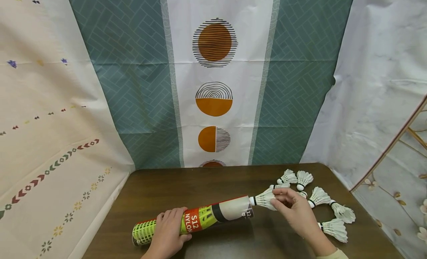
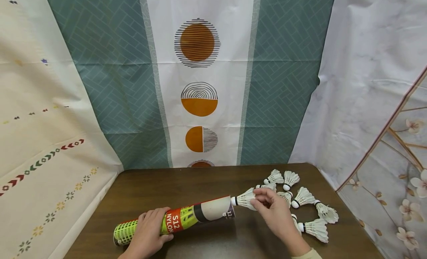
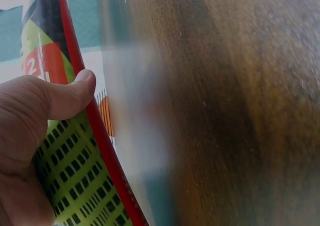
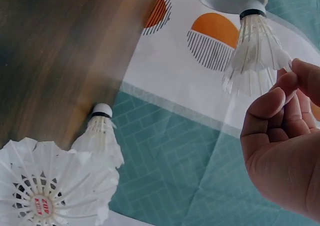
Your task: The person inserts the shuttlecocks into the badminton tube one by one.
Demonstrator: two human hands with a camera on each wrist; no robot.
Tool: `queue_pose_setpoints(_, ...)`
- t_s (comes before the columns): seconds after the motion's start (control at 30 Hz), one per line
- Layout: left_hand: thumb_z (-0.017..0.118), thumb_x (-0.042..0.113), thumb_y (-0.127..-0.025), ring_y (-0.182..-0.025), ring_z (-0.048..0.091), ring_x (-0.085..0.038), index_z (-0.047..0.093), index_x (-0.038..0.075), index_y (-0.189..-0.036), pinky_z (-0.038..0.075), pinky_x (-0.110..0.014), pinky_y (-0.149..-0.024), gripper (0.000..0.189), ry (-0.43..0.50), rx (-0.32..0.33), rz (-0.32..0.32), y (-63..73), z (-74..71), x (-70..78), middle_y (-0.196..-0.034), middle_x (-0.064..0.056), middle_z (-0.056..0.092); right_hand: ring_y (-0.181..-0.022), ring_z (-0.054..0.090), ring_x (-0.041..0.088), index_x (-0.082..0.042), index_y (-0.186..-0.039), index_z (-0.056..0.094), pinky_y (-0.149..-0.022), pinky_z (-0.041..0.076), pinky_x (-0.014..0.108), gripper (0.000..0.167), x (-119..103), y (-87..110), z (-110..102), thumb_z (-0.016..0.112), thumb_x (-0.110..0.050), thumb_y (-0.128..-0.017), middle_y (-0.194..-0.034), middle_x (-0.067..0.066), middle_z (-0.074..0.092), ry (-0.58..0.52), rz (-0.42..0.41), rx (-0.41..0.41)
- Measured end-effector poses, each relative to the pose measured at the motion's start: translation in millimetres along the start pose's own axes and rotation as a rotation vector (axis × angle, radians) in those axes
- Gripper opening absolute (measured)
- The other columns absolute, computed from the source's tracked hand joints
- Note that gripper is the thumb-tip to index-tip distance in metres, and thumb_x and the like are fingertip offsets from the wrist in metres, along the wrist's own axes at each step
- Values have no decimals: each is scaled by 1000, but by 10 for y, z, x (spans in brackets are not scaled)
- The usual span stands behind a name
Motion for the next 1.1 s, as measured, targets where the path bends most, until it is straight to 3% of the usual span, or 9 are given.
queue_pose_setpoints(0.43,102,43,-67,-112,63,-31,62,14,-138,45,-58,-93,86,-12,13,2,23,7,-11,-126,-8,71,-73,65,-2,-14,-114,75,-64,52,20,25,-99,58,5,84,-9,-91,-88,-1,82,0,-28,46)
queue_pose_setpoints(0.67,102,43,-67,-113,63,-30,61,15,-137,45,-59,-95,86,-4,-10,12,10,17,1,-126,-7,70,-73,65,-1,-9,-116,74,-62,52,21,26,-99,62,48,82,-5,-92,-88,3,82,-71,-73,-1)
queue_pose_setpoints(0.97,102,44,-67,-113,63,-30,61,15,-138,45,-58,-95,87,-8,-13,24,6,37,5,-127,-7,70,-74,63,1,-7,-116,72,-63,50,23,24,-97,91,164,81,-7,-93,-89,3,82,-140,-35,-64)
queue_pose_setpoints(1.1,102,44,-66,-112,63,-29,61,15,-138,45,-58,-94,87,-10,6,23,10,35,-1,-126,-7,70,-73,63,1,-9,-115,73,-63,51,23,23,-116,78,165,82,-9,-94,-89,3,82,-111,-4,-12)
Point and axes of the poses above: each hand's wrist, its own y-axis away from the middle knuckle, its own z-axis out of the palm, x = y × z, the point moved 1 cm from there along -y, towards the middle knuckle
